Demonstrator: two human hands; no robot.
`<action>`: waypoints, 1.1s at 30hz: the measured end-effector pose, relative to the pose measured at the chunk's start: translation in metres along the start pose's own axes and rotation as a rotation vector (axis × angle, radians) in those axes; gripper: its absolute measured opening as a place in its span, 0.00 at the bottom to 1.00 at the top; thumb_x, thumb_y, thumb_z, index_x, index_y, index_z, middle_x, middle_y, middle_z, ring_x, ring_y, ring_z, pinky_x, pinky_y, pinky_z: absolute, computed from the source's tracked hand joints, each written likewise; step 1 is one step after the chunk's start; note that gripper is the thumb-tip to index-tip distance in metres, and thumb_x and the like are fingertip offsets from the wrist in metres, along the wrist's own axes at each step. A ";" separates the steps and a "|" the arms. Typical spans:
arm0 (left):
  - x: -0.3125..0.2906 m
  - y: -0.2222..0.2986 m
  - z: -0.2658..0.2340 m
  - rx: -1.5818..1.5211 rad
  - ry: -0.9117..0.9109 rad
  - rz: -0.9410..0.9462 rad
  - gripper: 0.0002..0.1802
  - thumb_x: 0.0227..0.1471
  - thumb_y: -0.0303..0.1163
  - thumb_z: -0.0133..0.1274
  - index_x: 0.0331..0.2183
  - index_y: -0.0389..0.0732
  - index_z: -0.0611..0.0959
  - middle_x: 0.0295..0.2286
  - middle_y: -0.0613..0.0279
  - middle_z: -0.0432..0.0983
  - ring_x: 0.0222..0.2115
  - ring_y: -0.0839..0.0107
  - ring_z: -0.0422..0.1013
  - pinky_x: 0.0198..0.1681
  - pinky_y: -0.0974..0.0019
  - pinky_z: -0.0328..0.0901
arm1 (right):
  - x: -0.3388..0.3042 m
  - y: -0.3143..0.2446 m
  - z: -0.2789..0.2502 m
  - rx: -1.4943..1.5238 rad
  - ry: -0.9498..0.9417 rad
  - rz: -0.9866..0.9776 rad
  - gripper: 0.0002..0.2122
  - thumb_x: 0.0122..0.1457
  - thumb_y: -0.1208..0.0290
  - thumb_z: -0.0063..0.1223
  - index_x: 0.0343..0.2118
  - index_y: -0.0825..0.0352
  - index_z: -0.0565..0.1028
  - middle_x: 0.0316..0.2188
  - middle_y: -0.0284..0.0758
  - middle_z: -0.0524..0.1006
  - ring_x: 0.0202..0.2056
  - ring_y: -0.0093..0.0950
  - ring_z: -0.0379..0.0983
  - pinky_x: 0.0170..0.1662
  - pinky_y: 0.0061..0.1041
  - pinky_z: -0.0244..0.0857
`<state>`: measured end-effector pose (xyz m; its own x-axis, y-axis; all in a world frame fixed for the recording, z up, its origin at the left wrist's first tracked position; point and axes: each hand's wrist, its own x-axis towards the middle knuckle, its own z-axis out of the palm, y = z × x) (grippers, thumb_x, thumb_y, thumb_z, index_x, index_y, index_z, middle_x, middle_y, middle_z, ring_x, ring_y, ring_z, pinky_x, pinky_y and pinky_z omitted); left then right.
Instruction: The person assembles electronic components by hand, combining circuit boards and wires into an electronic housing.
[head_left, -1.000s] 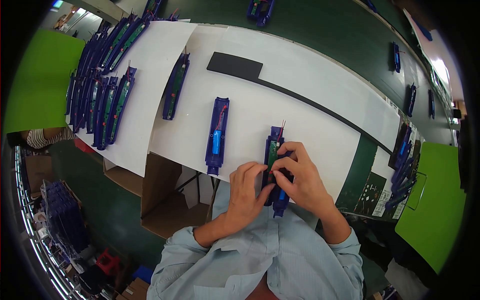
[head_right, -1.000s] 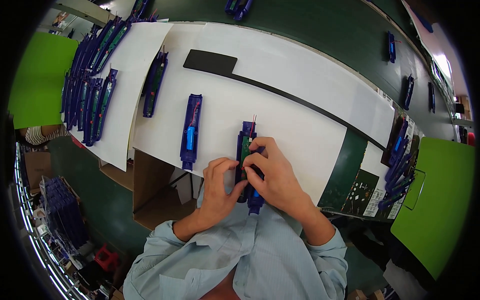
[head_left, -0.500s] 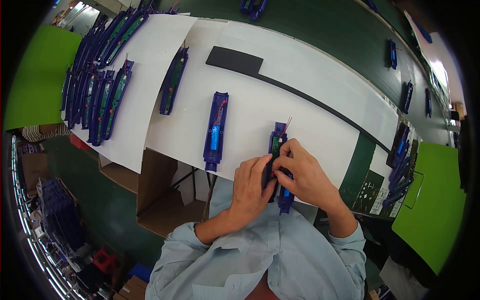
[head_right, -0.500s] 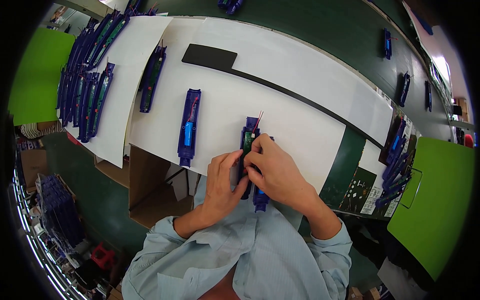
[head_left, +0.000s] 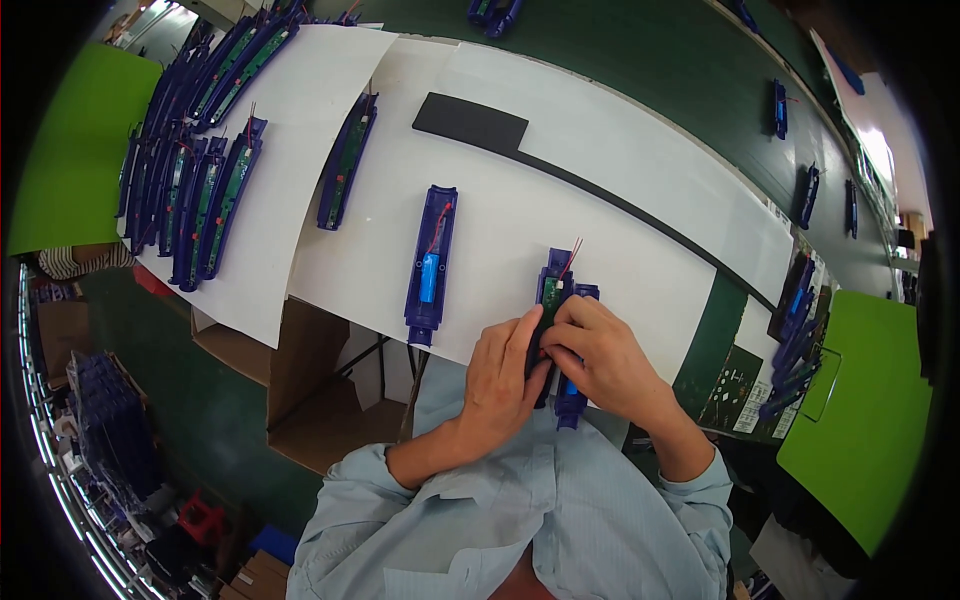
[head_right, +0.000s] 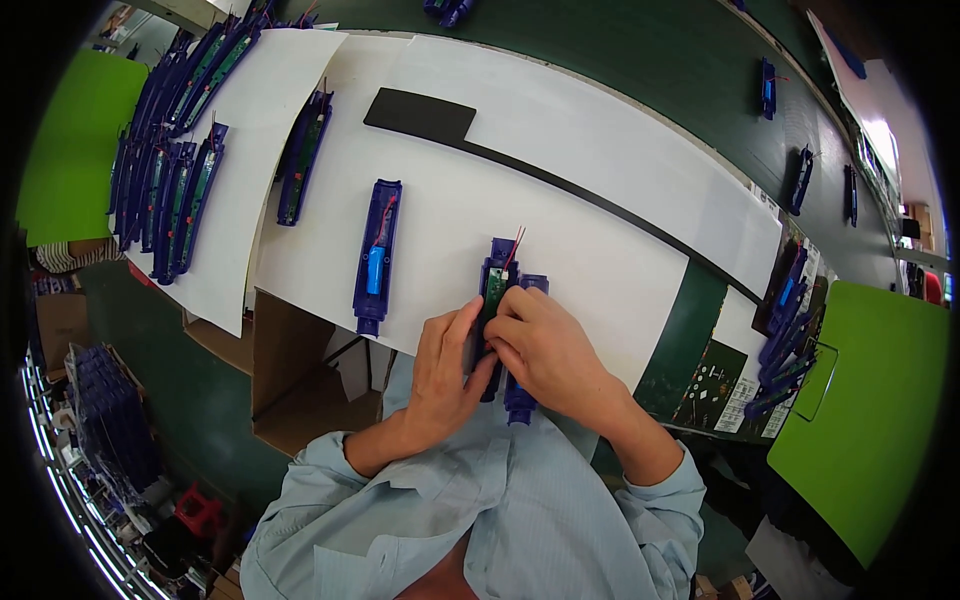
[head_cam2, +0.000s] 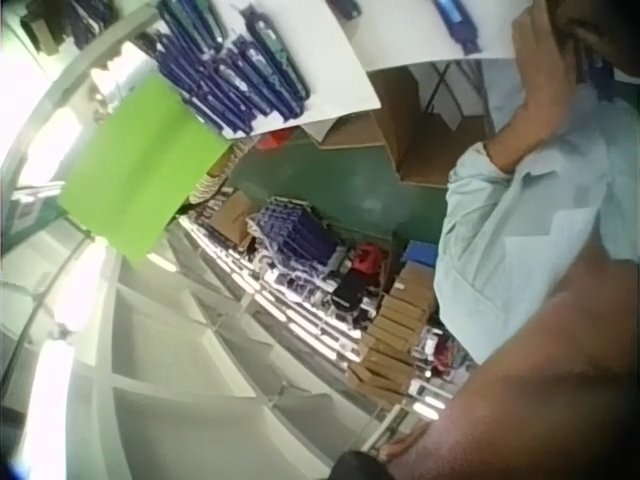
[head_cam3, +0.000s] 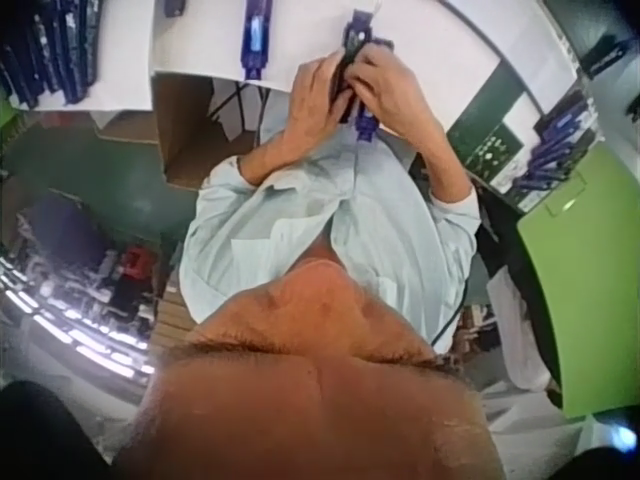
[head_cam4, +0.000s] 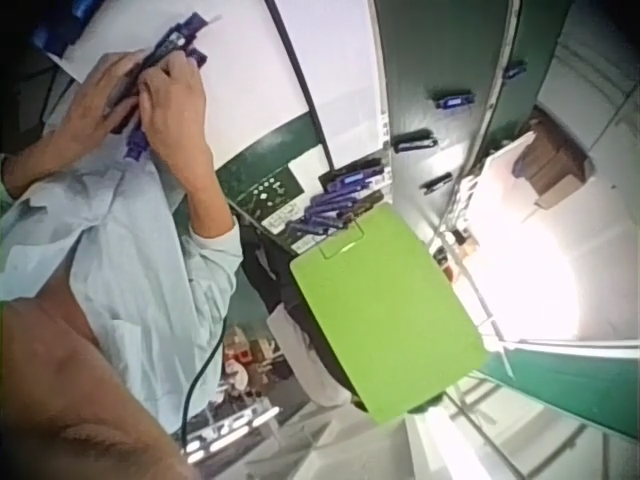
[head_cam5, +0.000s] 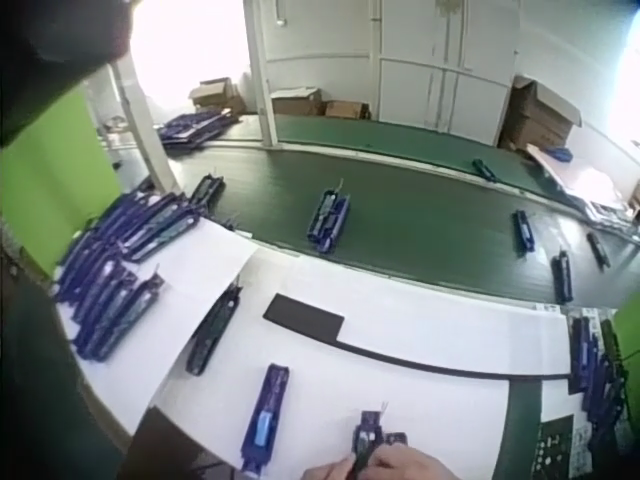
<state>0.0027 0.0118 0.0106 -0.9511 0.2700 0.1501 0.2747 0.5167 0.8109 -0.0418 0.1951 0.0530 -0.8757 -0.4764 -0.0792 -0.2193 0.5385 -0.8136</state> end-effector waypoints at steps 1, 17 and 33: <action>0.001 0.000 0.000 -0.001 0.000 -0.002 0.45 0.46 0.16 0.65 0.65 0.33 0.66 0.50 0.46 0.71 0.48 0.51 0.69 0.52 0.56 0.66 | -0.001 0.001 0.000 0.000 -0.002 0.001 0.03 0.56 0.79 0.58 0.33 0.69 0.78 0.35 0.37 0.70 0.38 0.38 0.70 0.40 0.35 0.67; 0.112 -0.011 -0.067 0.327 -0.009 0.264 0.27 0.51 0.24 0.64 0.53 0.38 0.76 0.51 0.51 0.73 0.49 0.52 0.71 0.55 0.54 0.64 | 0.101 0.036 -0.068 -0.018 0.530 -0.010 0.07 0.65 0.75 0.57 0.43 0.69 0.81 0.35 0.42 0.77 0.34 0.35 0.77 0.37 0.31 0.73; 0.221 -0.086 -0.056 0.491 0.024 0.244 0.30 0.38 0.43 0.74 0.46 0.49 0.86 0.47 0.66 0.75 0.51 0.59 0.67 0.56 0.51 0.59 | 0.189 0.075 -0.036 0.123 0.446 0.175 0.09 0.55 0.70 0.66 0.35 0.69 0.79 0.37 0.40 0.77 0.40 0.36 0.73 0.46 0.34 0.69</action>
<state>-0.2389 -0.0186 0.0060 -0.8531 0.4133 0.3184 0.5155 0.7616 0.3927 -0.2388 0.1705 -0.0019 -0.9995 -0.0279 0.0114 -0.0235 0.4847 -0.8744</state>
